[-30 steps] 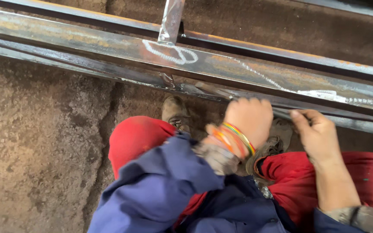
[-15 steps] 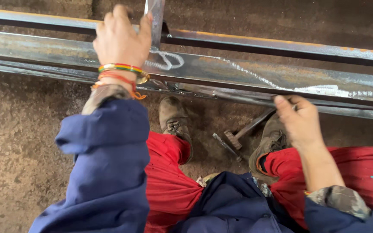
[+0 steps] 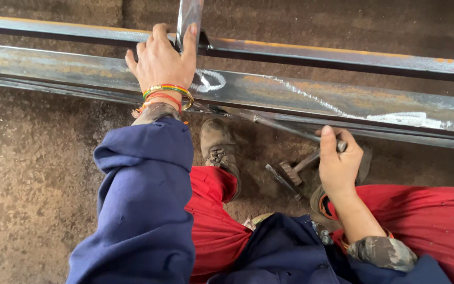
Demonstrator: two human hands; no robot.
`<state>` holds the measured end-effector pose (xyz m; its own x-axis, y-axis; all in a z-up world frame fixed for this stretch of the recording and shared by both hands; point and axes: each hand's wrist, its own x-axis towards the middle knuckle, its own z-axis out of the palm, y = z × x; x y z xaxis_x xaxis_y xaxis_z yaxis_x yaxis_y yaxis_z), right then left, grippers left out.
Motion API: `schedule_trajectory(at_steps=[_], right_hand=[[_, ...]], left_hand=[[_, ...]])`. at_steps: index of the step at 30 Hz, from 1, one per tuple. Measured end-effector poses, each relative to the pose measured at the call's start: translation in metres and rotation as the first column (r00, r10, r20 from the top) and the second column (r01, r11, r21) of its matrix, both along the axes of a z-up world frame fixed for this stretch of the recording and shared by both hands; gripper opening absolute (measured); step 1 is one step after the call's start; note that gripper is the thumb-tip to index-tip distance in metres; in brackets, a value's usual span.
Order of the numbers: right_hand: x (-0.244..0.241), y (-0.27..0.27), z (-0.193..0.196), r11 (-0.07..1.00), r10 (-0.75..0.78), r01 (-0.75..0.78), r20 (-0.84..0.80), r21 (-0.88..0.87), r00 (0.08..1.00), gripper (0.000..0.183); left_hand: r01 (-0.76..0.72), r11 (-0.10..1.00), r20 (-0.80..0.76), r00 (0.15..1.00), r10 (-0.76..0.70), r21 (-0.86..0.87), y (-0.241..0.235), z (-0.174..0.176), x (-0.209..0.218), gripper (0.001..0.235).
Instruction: The person uses a metal rod to pry a bar into place on a metal structure, then uses a hammer and a metal rod to strike the frame joints while another person assists by holding the structure on the floor.
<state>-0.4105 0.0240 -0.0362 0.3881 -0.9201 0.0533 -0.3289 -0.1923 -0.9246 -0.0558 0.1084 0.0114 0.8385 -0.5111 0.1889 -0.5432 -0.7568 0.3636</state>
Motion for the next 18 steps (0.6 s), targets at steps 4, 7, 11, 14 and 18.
schedule_trajectory(at_steps=[4,7,11,14,18], right_hand=[[-0.008,0.002,-0.003,0.994,-0.076,0.078,-0.022,0.081,0.997,0.031],[-0.010,0.003,-0.012,0.970,-0.129,0.082,0.198,0.230,0.972,0.032],[-0.004,0.010,-0.020,0.993,-0.082,0.081,0.011,0.091,0.997,0.034],[0.003,0.012,-0.014,0.999,-0.041,0.042,0.096,-0.010,0.995,0.034],[0.002,0.010,0.001,0.980,-0.160,0.139,0.144,0.145,0.977,0.033]], left_hand=[[-0.046,0.999,-0.043,0.998,0.046,0.005,0.000,0.005,-0.003,0.062],[-0.037,0.999,0.003,0.999,0.037,-0.014,0.000,0.000,-0.003,0.061],[-0.026,1.000,0.027,0.999,0.026,0.005,0.002,-0.004,-0.003,0.062],[-0.046,0.999,-0.006,0.999,0.046,-0.013,-0.001,0.001,-0.001,0.060],[-0.048,0.999,-0.015,0.999,0.048,-0.014,0.001,-0.002,-0.001,0.060]])
